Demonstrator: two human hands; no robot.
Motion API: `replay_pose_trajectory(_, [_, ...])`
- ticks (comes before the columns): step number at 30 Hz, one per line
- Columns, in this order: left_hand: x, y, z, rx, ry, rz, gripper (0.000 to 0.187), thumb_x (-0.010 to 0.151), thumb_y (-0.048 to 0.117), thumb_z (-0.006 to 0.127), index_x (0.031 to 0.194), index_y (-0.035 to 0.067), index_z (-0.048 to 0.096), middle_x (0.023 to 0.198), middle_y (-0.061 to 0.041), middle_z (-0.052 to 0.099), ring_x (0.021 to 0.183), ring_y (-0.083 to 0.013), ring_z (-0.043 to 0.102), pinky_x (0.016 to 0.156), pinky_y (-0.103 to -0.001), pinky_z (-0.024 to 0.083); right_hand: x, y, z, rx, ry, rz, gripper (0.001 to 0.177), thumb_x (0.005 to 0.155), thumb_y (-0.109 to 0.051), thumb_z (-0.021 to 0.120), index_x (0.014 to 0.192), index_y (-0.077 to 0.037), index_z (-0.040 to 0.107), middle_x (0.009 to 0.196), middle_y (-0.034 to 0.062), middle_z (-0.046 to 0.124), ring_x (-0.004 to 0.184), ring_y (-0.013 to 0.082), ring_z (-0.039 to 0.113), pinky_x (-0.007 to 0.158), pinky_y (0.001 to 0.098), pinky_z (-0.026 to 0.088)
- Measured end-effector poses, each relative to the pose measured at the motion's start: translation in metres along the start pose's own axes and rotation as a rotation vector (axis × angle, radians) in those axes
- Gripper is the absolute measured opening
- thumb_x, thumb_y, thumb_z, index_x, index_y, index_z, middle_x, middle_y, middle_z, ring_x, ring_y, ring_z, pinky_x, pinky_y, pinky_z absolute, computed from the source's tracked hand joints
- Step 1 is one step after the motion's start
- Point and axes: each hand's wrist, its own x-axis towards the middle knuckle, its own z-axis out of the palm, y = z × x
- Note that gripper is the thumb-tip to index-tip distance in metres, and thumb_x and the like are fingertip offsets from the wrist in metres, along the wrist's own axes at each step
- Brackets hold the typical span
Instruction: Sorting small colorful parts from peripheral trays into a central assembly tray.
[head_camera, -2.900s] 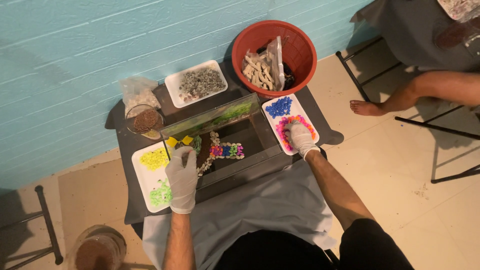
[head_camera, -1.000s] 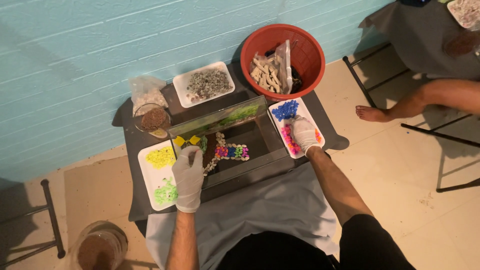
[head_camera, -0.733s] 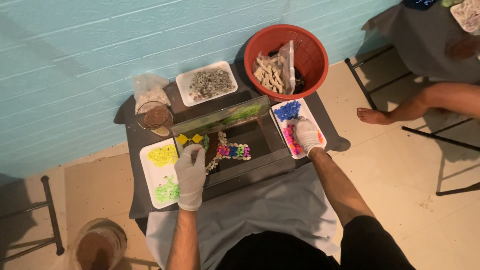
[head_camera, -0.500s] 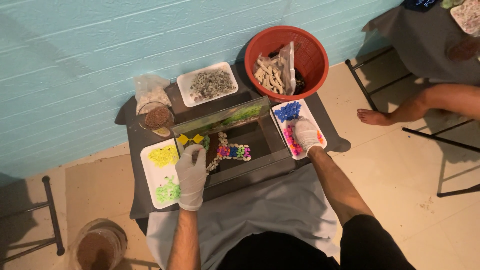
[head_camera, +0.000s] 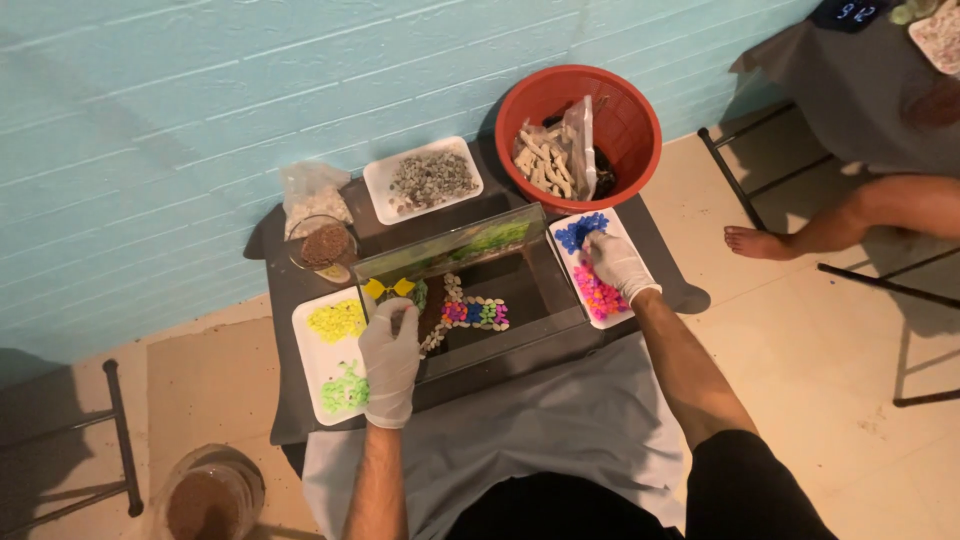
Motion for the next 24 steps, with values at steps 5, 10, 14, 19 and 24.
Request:
replay_pose_trajectory(5, [0.0, 0.003, 0.0, -0.003, 0.007, -0.01, 0.007, 0.099, 0.01, 0.065, 0.103, 0.008, 0.071, 0.084, -0.008, 0.069, 0.078, -0.0156, 0.059, 0.073, -0.033, 0.052, 0.019, 0.036, 0.025, -0.076, -0.06, -0.017, 0.011, 0.1, -0.024, 0.058, 0.106, -0.02, 0.066, 0.1, 0.0165, 0.074, 0.104, 0.0382, 0.071, 0.094, 0.0483, 0.056])
replay_pose_trajectory(10, [-0.001, -0.003, 0.001, -0.012, 0.012, -0.032, 0.008, 0.099, 0.01, 0.065, 0.103, 0.008, 0.071, 0.083, -0.008, 0.068, 0.078, -0.0155, 0.057, 0.072, -0.033, 0.052, 0.014, 0.039, 0.027, -0.133, -0.133, -0.029, 0.013, 0.099, -0.023, 0.058, 0.109, -0.02, 0.066, 0.101, 0.0164, 0.076, 0.104, 0.0378, 0.072, 0.094, 0.0473, 0.057])
replay_pose_trajectory(14, [-0.002, 0.006, 0.0, -0.033, 0.011, -0.034, 0.009, 0.101, 0.011, 0.063, 0.104, 0.008, 0.071, 0.083, -0.009, 0.067, 0.077, -0.0156, 0.056, 0.073, -0.034, 0.052, 0.013, 0.043, 0.026, -0.146, -0.157, -0.015, 0.015, 0.099, -0.021, 0.058, 0.111, -0.019, 0.066, 0.104, 0.0192, 0.075, 0.106, 0.0394, 0.071, 0.096, 0.0483, 0.057])
replay_pose_trajectory(19, [-0.001, 0.01, -0.002, -0.026, -0.004, -0.06, 0.009, 0.101, 0.012, 0.063, 0.105, 0.01, 0.071, 0.084, -0.008, 0.067, 0.079, -0.0155, 0.056, 0.075, -0.034, 0.051, 0.01, 0.045, 0.021, -0.134, -0.208, 0.052, 0.019, 0.098, -0.027, 0.059, 0.114, -0.02, 0.067, 0.109, 0.0189, 0.075, 0.109, 0.0406, 0.07, 0.098, 0.0499, 0.056])
replay_pose_trajectory(24, [-0.002, 0.003, 0.0, -0.022, -0.008, -0.068, 0.01, 0.101, 0.012, 0.063, 0.105, 0.009, 0.071, 0.086, -0.009, 0.068, 0.08, -0.0171, 0.059, 0.074, -0.034, 0.052, 0.035, 0.056, 0.072, 0.025, -0.189, 0.089, 0.02, 0.099, -0.027, 0.056, 0.113, -0.021, 0.068, 0.11, 0.0187, 0.076, 0.111, 0.0429, 0.068, 0.099, 0.052, 0.054])
